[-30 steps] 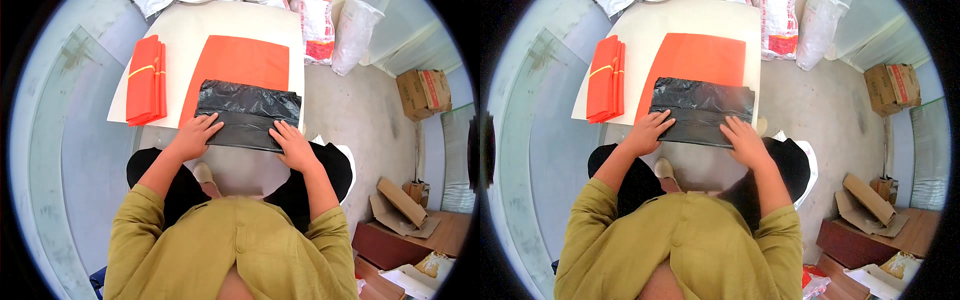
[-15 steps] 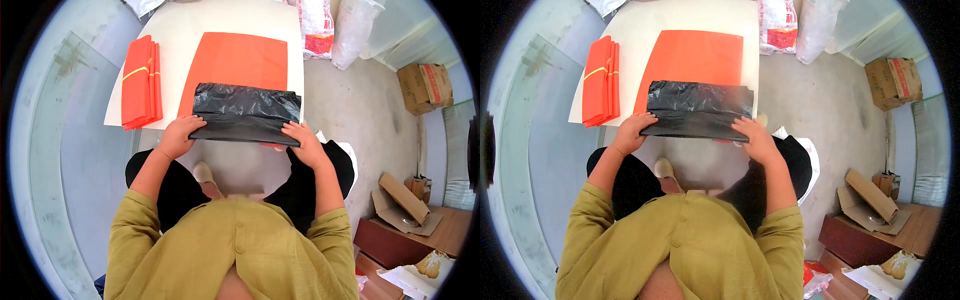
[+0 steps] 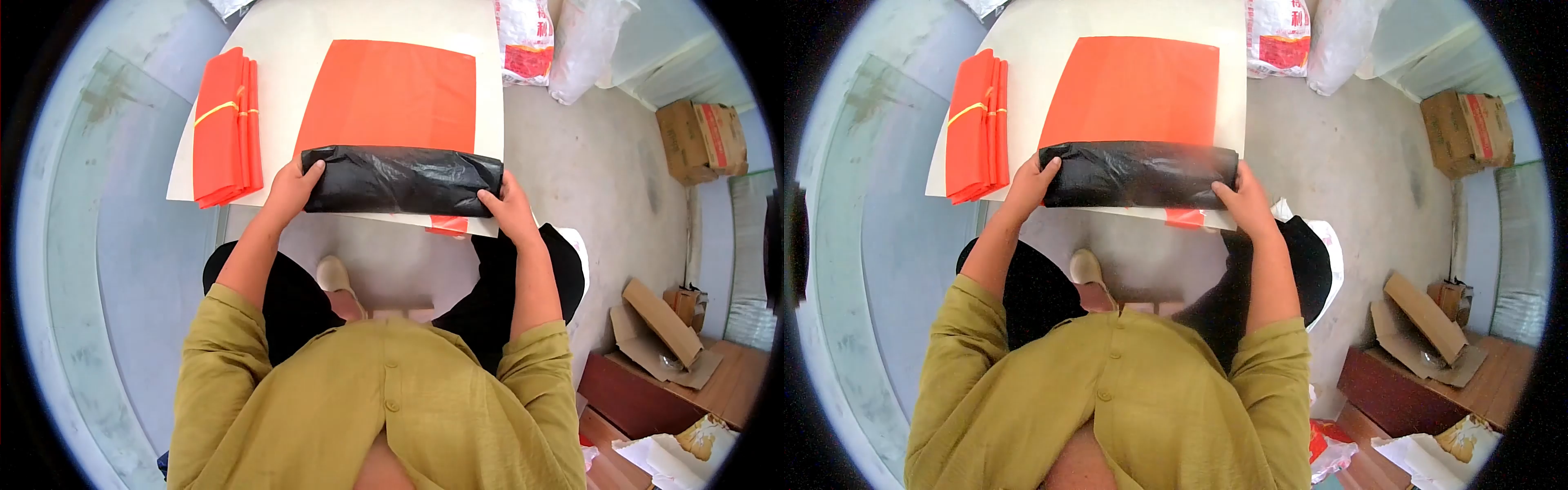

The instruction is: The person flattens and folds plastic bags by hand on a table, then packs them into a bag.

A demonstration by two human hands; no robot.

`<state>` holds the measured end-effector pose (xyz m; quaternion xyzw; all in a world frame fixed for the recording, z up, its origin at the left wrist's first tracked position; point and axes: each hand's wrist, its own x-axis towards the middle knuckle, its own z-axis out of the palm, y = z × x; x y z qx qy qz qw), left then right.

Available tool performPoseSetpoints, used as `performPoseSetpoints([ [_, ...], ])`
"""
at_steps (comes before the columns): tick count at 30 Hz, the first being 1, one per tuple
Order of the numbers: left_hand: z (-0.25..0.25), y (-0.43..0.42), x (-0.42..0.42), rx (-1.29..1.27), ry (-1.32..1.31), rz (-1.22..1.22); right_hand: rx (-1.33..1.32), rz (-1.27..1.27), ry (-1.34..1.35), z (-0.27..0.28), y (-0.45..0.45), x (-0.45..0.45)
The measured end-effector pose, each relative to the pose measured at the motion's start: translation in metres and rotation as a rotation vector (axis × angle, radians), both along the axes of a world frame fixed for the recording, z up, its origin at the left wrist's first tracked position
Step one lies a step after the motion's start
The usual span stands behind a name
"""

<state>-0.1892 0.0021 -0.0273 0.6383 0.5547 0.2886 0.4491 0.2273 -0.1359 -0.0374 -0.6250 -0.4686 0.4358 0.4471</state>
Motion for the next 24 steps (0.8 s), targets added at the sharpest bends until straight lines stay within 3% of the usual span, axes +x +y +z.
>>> performPoseSetpoints([
  [6,0.014,-0.018,0.008,0.130,0.266,0.030,0.094,-0.099,-0.209,-0.005,0.007,-0.013],
  [9,0.016,-0.021,0.015,0.154,0.348,0.084,-0.002,-0.120,-0.302,0.012,0.008,-0.021],
  [10,0.019,-0.023,0.019,0.148,0.354,0.098,0.075,-0.163,-0.336,0.004,0.010,-0.023],
  [13,0.024,-0.025,0.028,0.169,0.382,0.138,-0.068,-0.227,-0.362,0.024,0.017,-0.032],
  [15,0.016,-0.025,0.031,0.231,0.417,0.168,-0.057,-0.253,-0.522,0.018,0.021,-0.035],
  [17,0.013,-0.025,0.031,0.231,0.409,0.172,-0.043,-0.253,-0.713,0.014,0.027,-0.037],
  [24,0.008,-0.019,0.023,0.286,0.390,0.116,-0.137,-0.154,-0.914,0.022,0.027,-0.036],
])
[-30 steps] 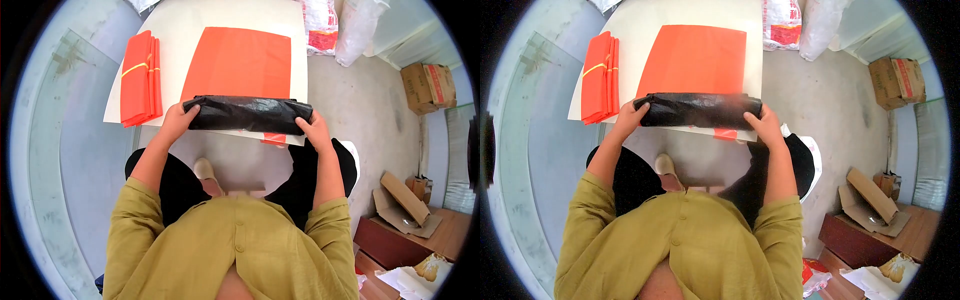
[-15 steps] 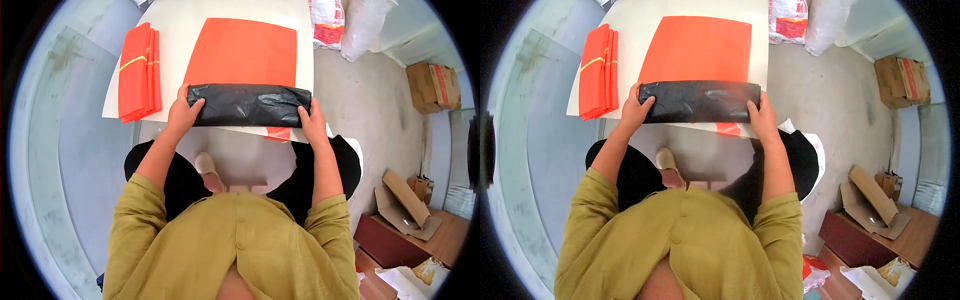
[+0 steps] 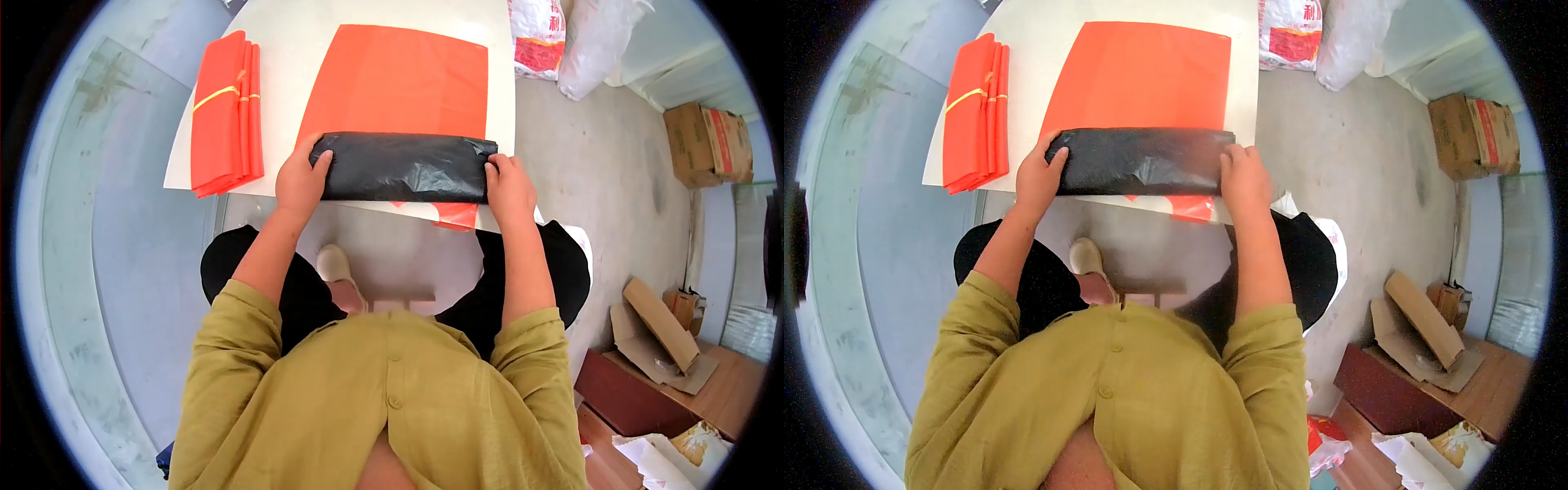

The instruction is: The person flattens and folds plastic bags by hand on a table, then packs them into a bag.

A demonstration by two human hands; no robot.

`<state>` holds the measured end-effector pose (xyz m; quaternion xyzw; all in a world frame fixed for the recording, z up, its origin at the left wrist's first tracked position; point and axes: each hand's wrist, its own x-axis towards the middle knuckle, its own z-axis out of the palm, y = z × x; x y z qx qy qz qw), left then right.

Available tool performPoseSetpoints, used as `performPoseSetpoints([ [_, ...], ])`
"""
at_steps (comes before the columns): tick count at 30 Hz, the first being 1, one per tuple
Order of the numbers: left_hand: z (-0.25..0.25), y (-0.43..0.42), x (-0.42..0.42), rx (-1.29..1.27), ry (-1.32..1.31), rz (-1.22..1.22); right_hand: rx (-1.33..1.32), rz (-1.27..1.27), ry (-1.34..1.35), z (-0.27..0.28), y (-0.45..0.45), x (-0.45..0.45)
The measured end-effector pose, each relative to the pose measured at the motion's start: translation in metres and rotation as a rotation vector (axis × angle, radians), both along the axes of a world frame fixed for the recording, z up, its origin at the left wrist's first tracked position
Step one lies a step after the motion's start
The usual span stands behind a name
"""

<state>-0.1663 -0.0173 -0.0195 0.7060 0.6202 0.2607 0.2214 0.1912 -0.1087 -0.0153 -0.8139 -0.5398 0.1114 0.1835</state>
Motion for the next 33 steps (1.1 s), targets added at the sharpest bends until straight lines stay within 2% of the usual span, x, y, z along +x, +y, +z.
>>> performPoseSetpoints([
  [3,0.019,-0.014,0.014,0.113,0.220,0.036,0.344,0.209,-0.386,0.014,-0.008,-0.018],
  [5,0.029,-0.027,0.032,0.247,0.247,-0.244,0.312,0.452,-0.238,0.035,-0.007,-0.050],
  [7,0.024,-0.041,0.053,0.336,0.335,-0.507,0.273,0.672,-0.134,0.032,-0.007,-0.087],
  [9,0.006,-0.045,0.061,0.458,0.355,-0.673,0.273,0.757,-0.026,0.017,-0.009,-0.110],
  [13,0.009,-0.034,0.064,0.271,0.387,-0.731,0.165,0.723,0.003,0.005,0.001,-0.099],
  [16,0.013,-0.031,0.058,0.195,0.353,-0.664,0.108,0.706,-0.125,0.005,0.001,-0.080],
  [19,0.017,-0.026,0.049,0.183,0.377,-0.631,0.007,0.637,-0.217,0.016,-0.001,-0.059],
  [21,0.016,-0.024,0.042,0.175,0.375,-0.622,-0.014,0.579,-0.183,0.011,-0.005,-0.045],
  [33,0.018,-0.018,0.029,0.182,0.394,-0.683,-0.015,0.596,-0.130,0.012,-0.009,-0.025],
])
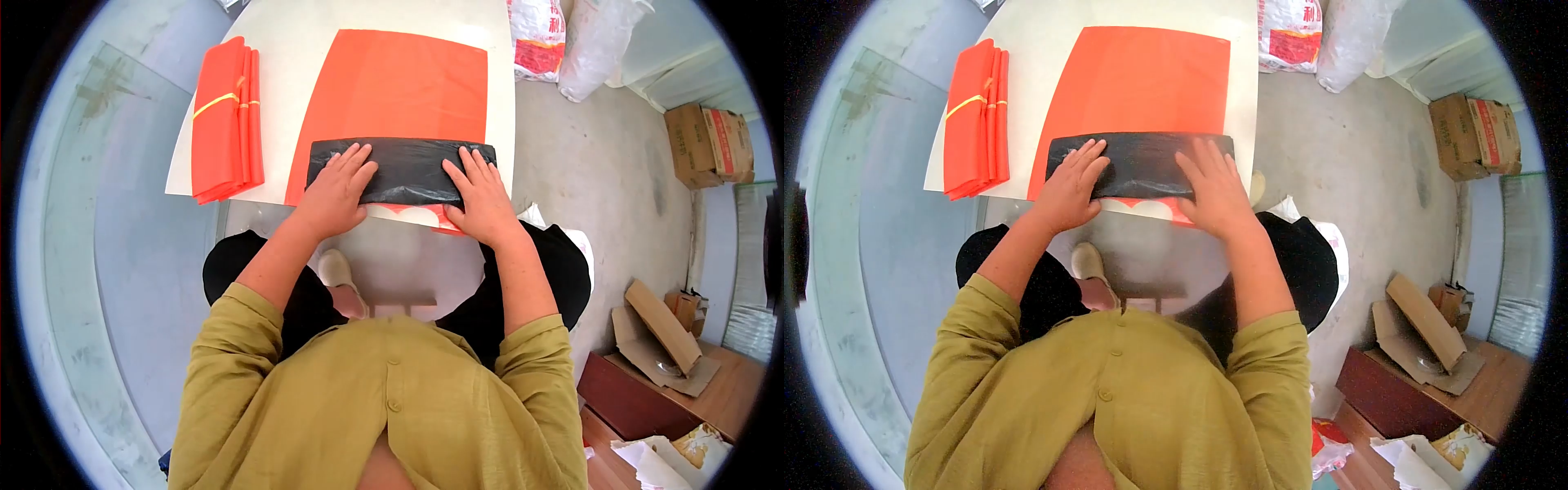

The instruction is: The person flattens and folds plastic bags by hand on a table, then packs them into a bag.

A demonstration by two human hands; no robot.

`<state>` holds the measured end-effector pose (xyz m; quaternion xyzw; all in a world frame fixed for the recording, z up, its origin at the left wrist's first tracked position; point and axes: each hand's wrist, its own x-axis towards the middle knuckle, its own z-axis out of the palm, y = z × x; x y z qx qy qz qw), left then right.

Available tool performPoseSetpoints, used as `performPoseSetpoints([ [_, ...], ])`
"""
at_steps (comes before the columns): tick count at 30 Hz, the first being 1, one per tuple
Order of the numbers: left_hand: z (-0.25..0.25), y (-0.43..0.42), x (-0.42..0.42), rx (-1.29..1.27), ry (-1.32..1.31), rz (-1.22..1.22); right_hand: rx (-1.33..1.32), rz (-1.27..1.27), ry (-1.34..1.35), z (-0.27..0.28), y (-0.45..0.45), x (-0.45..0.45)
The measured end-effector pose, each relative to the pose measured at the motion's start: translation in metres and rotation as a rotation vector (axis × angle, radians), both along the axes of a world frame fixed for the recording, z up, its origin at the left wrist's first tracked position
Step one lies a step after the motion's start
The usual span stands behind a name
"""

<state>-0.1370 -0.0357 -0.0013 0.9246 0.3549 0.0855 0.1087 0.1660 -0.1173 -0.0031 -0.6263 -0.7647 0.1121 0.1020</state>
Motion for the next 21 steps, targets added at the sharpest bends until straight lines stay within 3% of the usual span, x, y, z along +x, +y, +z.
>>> performPoseSetpoints([
  [5,-0.007,0.000,0.004,0.087,0.147,-0.015,-0.023,-0.005,-0.030,0.007,0.000,-0.004],
  [11,0.003,-0.005,0.006,0.058,0.149,-0.006,-0.023,0.014,-0.108,0.008,0.000,-0.003],
  [14,0.003,-0.003,0.007,0.032,0.147,0.009,0.106,-0.044,-0.183,0.006,-0.011,-0.006],
  [18,0.015,-0.005,0.011,-0.026,0.172,0.050,0.331,-0.139,0.150,0.011,-0.040,-0.033],
  [20,0.026,-0.012,0.012,-0.057,0.156,0.070,0.221,-0.116,0.363,-0.001,-0.061,-0.047],
  [21,0.031,-0.016,0.011,-0.136,0.116,0.092,-0.062,-0.250,0.690,-0.008,-0.069,-0.060],
])
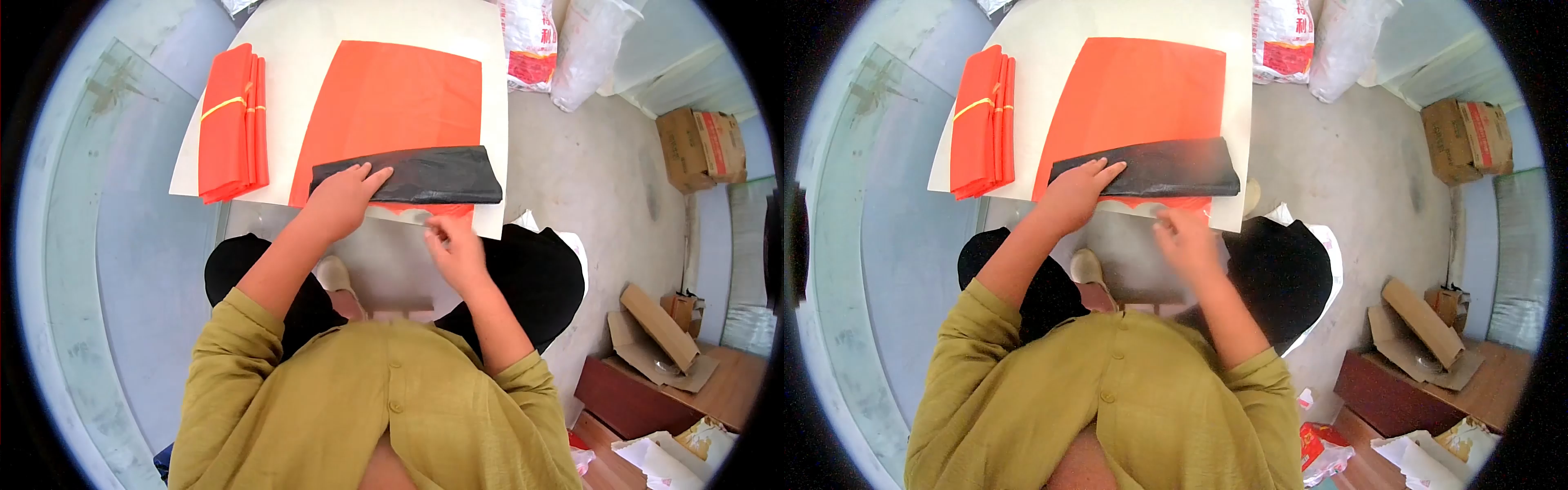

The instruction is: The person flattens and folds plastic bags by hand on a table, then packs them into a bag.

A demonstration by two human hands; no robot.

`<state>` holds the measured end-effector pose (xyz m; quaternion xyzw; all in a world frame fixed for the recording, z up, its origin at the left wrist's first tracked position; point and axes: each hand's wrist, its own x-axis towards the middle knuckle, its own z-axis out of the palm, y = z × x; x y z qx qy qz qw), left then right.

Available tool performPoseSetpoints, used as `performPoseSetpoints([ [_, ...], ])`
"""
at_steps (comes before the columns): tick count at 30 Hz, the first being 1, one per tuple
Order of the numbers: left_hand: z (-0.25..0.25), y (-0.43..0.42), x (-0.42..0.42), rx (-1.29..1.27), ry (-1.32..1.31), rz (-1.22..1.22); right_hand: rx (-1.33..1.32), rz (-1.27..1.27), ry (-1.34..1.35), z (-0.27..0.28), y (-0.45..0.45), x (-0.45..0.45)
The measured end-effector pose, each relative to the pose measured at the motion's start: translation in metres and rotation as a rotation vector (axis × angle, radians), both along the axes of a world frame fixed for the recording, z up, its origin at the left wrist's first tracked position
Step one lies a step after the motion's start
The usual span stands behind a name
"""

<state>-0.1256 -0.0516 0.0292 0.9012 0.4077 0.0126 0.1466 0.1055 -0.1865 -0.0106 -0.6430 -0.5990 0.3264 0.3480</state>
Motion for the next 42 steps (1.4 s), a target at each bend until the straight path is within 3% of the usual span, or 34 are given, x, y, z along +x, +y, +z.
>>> performPoseSetpoints([
  [1,0.004,-0.004,0.000,-0.074,-0.042,0.028,-0.268,-0.049,0.356,-0.010,-0.006,-0.011],
  [2,0.008,-0.006,0.000,-0.147,-0.085,0.055,-0.269,-0.023,0.525,-0.044,-0.010,-0.013],
  [6,0.027,-0.015,-0.008,-0.521,-0.170,0.107,-0.305,-0.243,0.927,-0.053,-0.005,-0.021],
  [12,0.018,-0.039,-0.023,-1.278,-0.655,0.326,-0.152,-0.524,0.907,-0.046,0.004,-0.041],
  [14,0.014,-0.045,-0.025,-1.422,-0.764,0.412,-0.206,-0.504,0.975,0.004,0.007,-0.042],
  [19,0.003,-0.047,-0.023,-1.554,-1.028,0.475,0.199,-0.430,0.826,0.013,0.040,-0.035],
  [24,-0.020,-0.034,-0.007,-1.410,-1.152,0.651,0.263,-0.385,0.492,0.003,0.092,-0.022],
  [26,-0.020,-0.044,-0.005,-1.181,-0.914,0.684,0.274,-0.366,0.325,-0.036,0.113,-0.013],
  [29,-0.047,-0.054,-0.016,-0.871,-0.673,0.604,0.115,-0.387,0.138,-0.031,0.111,-0.006],
  [33,-0.029,-0.054,-0.018,-0.517,-0.429,0.494,0.178,-0.369,0.077,-0.022,0.099,-0.002],
  [34,-0.026,-0.049,-0.017,-0.425,-0.401,0.459,0.203,-0.380,-0.221,-0.022,0.094,0.001],
  [37,-0.018,-0.034,-0.006,-0.135,-0.489,0.254,0.124,-0.334,0.076,-0.022,0.094,-0.003],
  [42,-0.032,0.002,0.023,-0.111,-0.496,0.115,0.044,-0.300,-0.046,0.000,0.094,-0.004],
])
